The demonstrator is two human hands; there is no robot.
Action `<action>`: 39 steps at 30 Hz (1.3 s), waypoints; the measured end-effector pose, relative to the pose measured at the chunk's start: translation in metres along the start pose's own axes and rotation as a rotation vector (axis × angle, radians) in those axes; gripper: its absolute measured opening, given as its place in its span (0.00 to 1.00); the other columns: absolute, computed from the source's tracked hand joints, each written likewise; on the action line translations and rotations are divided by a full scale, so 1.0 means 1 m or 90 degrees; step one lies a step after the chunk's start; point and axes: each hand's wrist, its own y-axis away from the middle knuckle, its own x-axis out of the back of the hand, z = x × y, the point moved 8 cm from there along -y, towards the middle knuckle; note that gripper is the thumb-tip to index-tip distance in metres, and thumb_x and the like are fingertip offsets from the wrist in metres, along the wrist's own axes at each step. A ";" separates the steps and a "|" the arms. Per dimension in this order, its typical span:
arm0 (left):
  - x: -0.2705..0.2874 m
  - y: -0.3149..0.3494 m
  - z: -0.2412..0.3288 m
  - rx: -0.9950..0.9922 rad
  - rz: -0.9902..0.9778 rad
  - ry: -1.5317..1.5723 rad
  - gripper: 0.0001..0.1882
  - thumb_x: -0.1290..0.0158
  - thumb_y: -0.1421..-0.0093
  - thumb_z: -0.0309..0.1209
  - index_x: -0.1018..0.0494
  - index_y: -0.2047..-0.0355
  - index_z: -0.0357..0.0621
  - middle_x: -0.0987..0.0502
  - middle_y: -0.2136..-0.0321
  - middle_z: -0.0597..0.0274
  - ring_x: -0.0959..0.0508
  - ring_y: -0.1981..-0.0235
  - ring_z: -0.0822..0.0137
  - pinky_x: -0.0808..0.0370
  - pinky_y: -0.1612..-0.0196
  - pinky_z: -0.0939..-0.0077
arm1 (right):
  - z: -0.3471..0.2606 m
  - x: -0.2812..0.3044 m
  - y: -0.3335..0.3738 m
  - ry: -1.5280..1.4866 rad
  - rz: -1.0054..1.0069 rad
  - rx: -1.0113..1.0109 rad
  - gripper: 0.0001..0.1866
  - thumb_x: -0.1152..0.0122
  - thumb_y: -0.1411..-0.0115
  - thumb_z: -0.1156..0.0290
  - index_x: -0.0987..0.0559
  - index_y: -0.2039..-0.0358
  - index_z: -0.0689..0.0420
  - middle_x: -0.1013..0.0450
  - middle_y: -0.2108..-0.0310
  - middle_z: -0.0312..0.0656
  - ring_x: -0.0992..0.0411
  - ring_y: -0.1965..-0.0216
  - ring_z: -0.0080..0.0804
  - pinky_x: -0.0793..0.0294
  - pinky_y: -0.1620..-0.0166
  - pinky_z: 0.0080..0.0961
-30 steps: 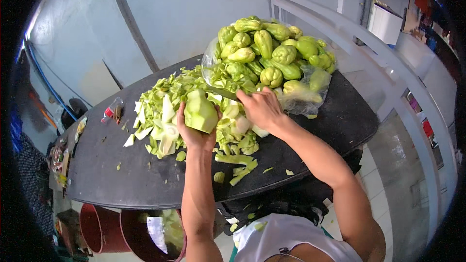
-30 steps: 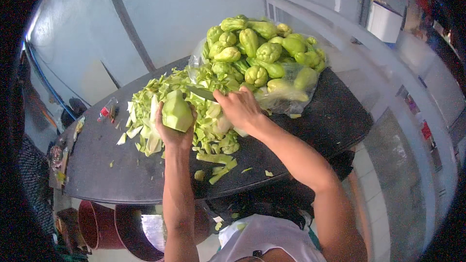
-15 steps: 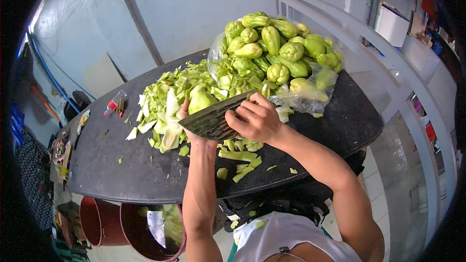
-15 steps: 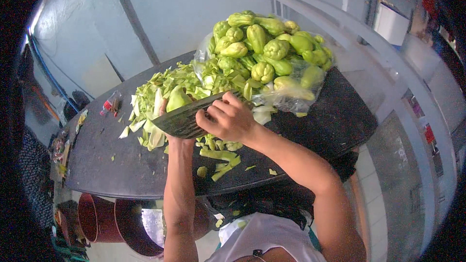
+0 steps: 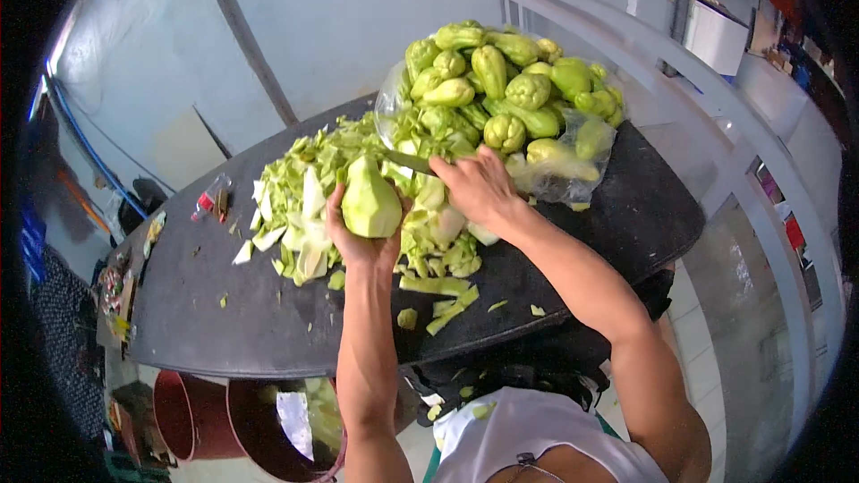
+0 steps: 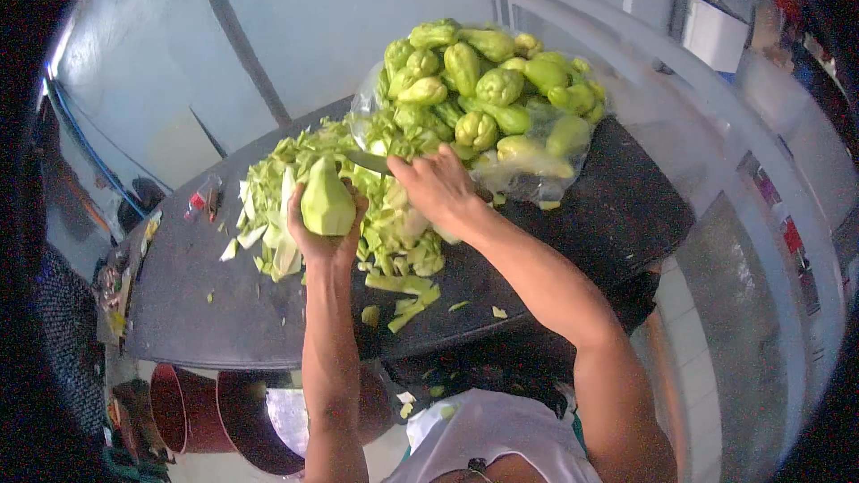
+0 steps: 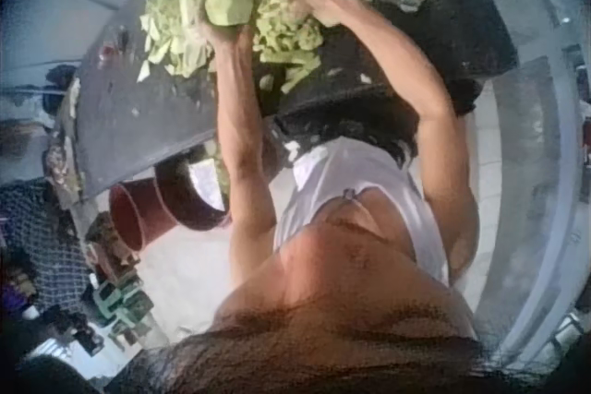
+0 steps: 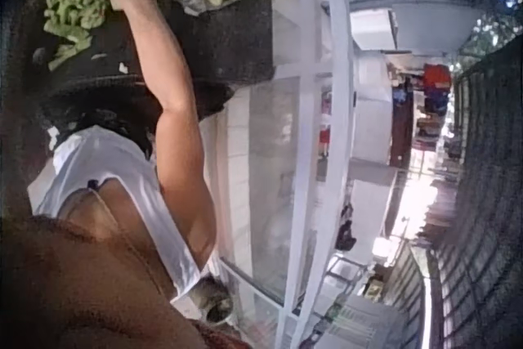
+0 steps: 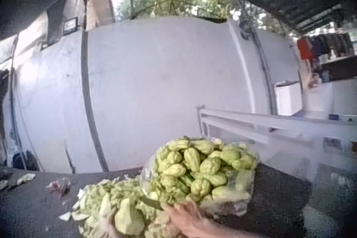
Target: The person peels chayote with a cleaver and cuts them into smaller pieces on a dark table, placing the cut pieces into a bucket.
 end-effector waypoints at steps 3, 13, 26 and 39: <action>-0.006 0.001 0.007 -0.010 -0.053 0.023 0.26 0.58 0.37 0.49 0.28 0.49 0.44 0.21 0.63 0.54 0.21 0.64 0.58 0.23 0.59 0.53 | -0.001 0.002 0.007 -0.009 0.042 0.010 0.11 0.44 0.50 0.80 0.24 0.65 0.54 0.27 0.83 0.41 0.26 0.78 0.36 0.36 0.69 0.31; 0.013 -0.010 0.001 -0.009 -0.078 0.086 0.26 0.62 0.33 0.48 0.28 0.51 0.39 0.22 0.56 0.47 0.21 0.57 0.54 0.23 0.51 0.59 | -0.071 0.060 0.022 -0.060 0.285 0.276 0.09 0.41 0.51 0.75 0.25 0.67 0.56 0.35 0.83 0.30 0.32 0.79 0.26 0.39 0.72 0.26; -0.011 0.008 0.005 -0.014 -0.018 0.051 0.20 0.57 0.33 0.45 0.27 0.51 0.46 0.23 0.56 0.57 0.24 0.54 0.59 0.27 0.52 0.56 | -0.017 0.034 0.008 -0.059 0.203 0.139 0.07 0.40 0.51 0.77 0.28 0.72 0.53 0.29 0.84 0.33 0.27 0.78 0.31 0.39 0.70 0.28; -0.001 -0.001 -0.001 0.060 -0.063 0.084 0.20 0.56 0.33 0.44 0.29 0.51 0.42 0.23 0.60 0.54 0.23 0.60 0.55 0.24 0.53 0.55 | -0.006 0.006 0.006 0.038 0.038 0.044 0.05 0.46 0.46 0.77 0.27 0.67 0.53 0.24 0.78 0.38 0.25 0.74 0.34 0.37 0.63 0.34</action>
